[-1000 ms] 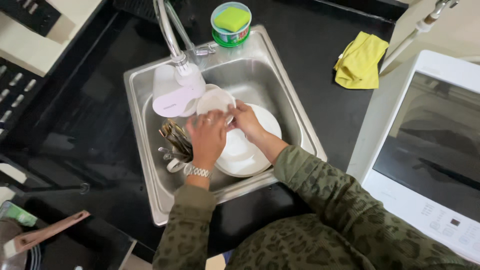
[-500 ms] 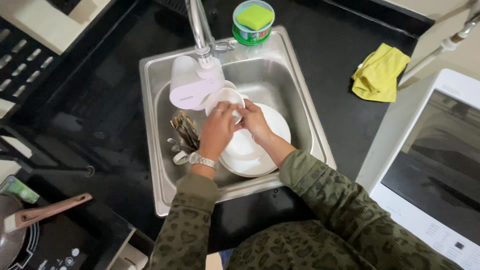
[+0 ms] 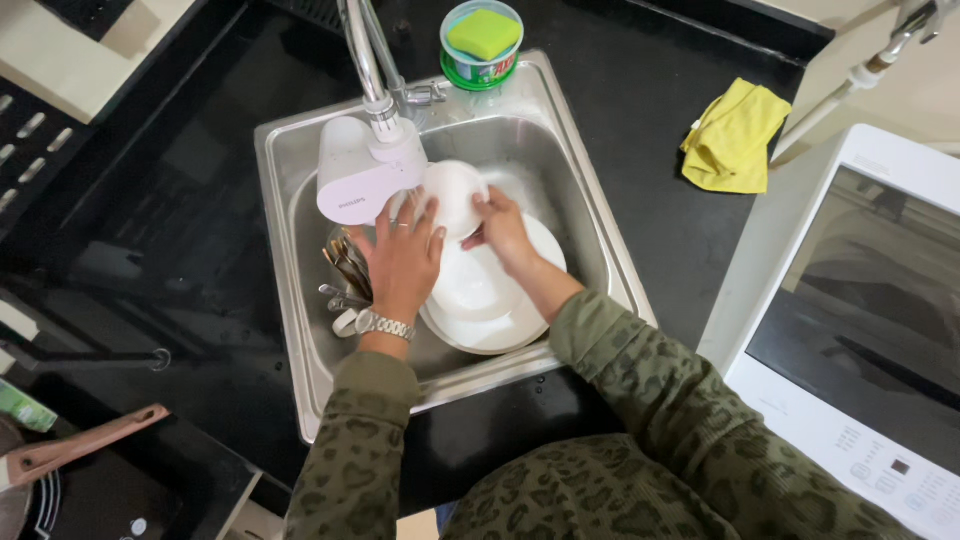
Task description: The person washes a small bowl and a white plate using a green sponge in a kitchen sink, then rinses them under running water.
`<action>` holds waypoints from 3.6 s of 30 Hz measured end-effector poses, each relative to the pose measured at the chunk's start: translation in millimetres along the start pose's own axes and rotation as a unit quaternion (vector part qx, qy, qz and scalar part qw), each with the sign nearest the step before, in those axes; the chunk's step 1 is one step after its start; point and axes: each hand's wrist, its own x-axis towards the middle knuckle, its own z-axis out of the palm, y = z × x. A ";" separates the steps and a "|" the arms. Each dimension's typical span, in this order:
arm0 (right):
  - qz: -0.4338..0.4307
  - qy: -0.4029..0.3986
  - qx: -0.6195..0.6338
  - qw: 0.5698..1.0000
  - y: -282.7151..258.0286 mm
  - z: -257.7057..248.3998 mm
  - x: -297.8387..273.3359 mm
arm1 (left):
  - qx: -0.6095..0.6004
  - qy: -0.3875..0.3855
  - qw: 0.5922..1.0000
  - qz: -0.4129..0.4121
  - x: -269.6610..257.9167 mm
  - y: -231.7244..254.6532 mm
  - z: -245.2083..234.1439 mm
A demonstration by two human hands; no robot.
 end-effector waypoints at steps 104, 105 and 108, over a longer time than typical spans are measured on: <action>0.006 -0.063 0.053 0.997 0.3 -4.9 -18.7 | -0.638 -0.019 0.603 -0.479 14.4 7.4 43.0; 0.001 -0.074 0.061 0.995 1.2 -1.2 -19.8 | -0.592 -0.022 0.658 -0.466 16.4 5.5 50.3; 0.000 -0.090 0.067 0.994 7.4 -3.7 -17.1 | -0.535 -0.025 0.706 -0.464 18.8 -8.2 50.2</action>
